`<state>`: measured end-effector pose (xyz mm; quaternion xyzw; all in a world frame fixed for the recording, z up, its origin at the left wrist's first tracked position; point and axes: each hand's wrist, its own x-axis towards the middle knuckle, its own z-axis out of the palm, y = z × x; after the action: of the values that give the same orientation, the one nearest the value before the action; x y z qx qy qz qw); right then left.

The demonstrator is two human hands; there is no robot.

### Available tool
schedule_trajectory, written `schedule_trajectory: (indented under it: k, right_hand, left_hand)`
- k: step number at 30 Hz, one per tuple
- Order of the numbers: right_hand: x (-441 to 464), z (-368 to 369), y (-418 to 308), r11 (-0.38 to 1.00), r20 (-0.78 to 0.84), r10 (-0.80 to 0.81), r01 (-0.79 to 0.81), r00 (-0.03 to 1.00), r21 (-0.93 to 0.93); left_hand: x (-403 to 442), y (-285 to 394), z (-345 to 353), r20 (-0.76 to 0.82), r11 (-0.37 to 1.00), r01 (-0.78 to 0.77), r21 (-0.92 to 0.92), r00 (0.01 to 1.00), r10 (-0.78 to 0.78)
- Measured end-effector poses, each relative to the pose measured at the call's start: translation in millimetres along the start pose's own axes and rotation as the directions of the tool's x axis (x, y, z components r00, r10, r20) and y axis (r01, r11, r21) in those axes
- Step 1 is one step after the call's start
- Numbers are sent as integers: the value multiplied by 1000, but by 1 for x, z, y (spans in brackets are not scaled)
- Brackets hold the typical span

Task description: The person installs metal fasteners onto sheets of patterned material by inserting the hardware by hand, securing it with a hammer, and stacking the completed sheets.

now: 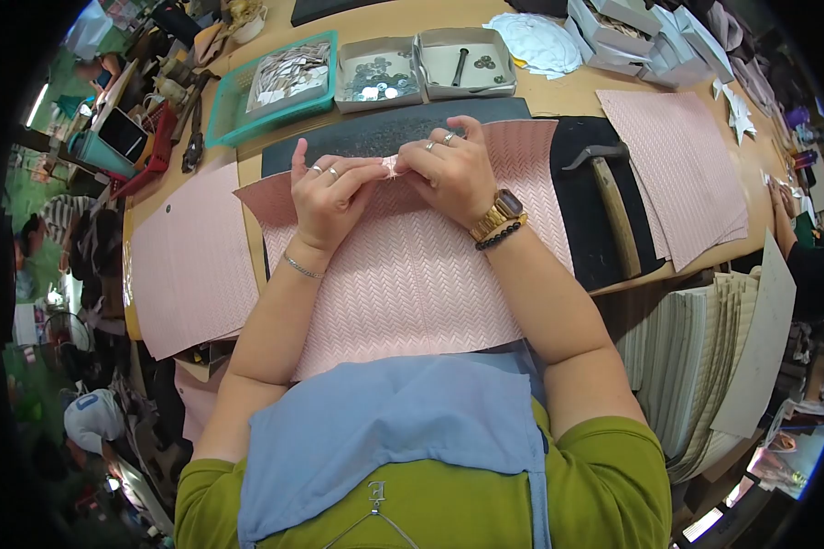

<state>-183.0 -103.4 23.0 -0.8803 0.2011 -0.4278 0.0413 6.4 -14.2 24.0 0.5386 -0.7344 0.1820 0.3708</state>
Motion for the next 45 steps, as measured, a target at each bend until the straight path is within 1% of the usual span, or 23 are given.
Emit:
schedule_trajectory:
  k: [2,7,10,14,19,22,23,26,28,29,30,31,32,34,35,36,38,41,44,45]
  right_hand:
    - [0,0,0,1000,-17,-12,12,1000,6]
    - [-3,-1,4,998,-18,-60,60,998,15]
    - [-2,-6,4,999,33,-35,35,999,1]
    - [-2,-4,5,1000,34,-14,15,999,-12]
    - [-3,-2,5,1000,26,-18,18,999,3]
    - [-3,-3,5,1000,61,-18,18,998,8]
    - [-1,-4,4,1000,20,-22,22,1000,-6]
    - [4,-7,0,998,-81,-48,44,996,-47]
    - [2,-11,0,994,-120,-90,81,989,-73]
    - [2,-14,-3,999,-5,-44,44,999,9]
    - [2,-17,-8,996,116,-7,-3,993,85]
    - [2,-20,-11,986,240,18,-57,971,155]
    - [-1,-18,-9,968,329,50,-126,943,215]
    - [-5,-12,2,944,404,65,-187,912,270]
    - [-5,-10,6,931,438,72,-218,896,293]
    - [-4,-12,6,923,445,104,-252,890,289]
    - [0,-19,3,907,452,171,-319,876,276]
    - [1,-27,0,805,536,271,-493,800,330]
    - [-5,-21,11,834,486,211,-415,848,363]
    - [-4,-20,11,847,483,210,-405,850,344]
  left_hand:
    - [3,3,-1,-37,1000,9,12,999,-8]
    - [-1,-1,0,0,1000,24,17,1000,-24]
    - [-3,-2,2,-6,1000,0,23,1000,0]
    - [-2,0,2,13,1000,-8,-2,1000,8]
    - [-4,0,5,62,997,70,-42,996,-67]
    - [-5,-2,7,76,995,87,-51,994,-83]
    - [-5,-2,7,79,994,92,-55,993,-87]
    - [1,2,6,99,963,258,-80,963,-250]
    - [1,-4,10,159,910,370,-190,926,-343]
    - [3,-9,12,192,873,423,-240,903,-385]
    - [8,-12,13,270,839,486,-246,866,-422]
    - [16,-14,12,346,798,549,-248,820,-457]
    - [21,-16,13,421,752,613,-242,765,-488]
    - [23,-31,24,519,612,710,-349,690,-505]
    - [23,-37,29,567,533,749,-393,654,-501]
    - [20,-40,33,560,509,749,-423,658,-503]
    - [16,-46,43,543,465,739,-487,673,-501]
    - [14,-47,47,536,452,733,-509,681,-500]
    - [14,-51,45,576,376,752,-542,658,-486]
    - [15,-51,43,589,349,759,-549,648,-483]
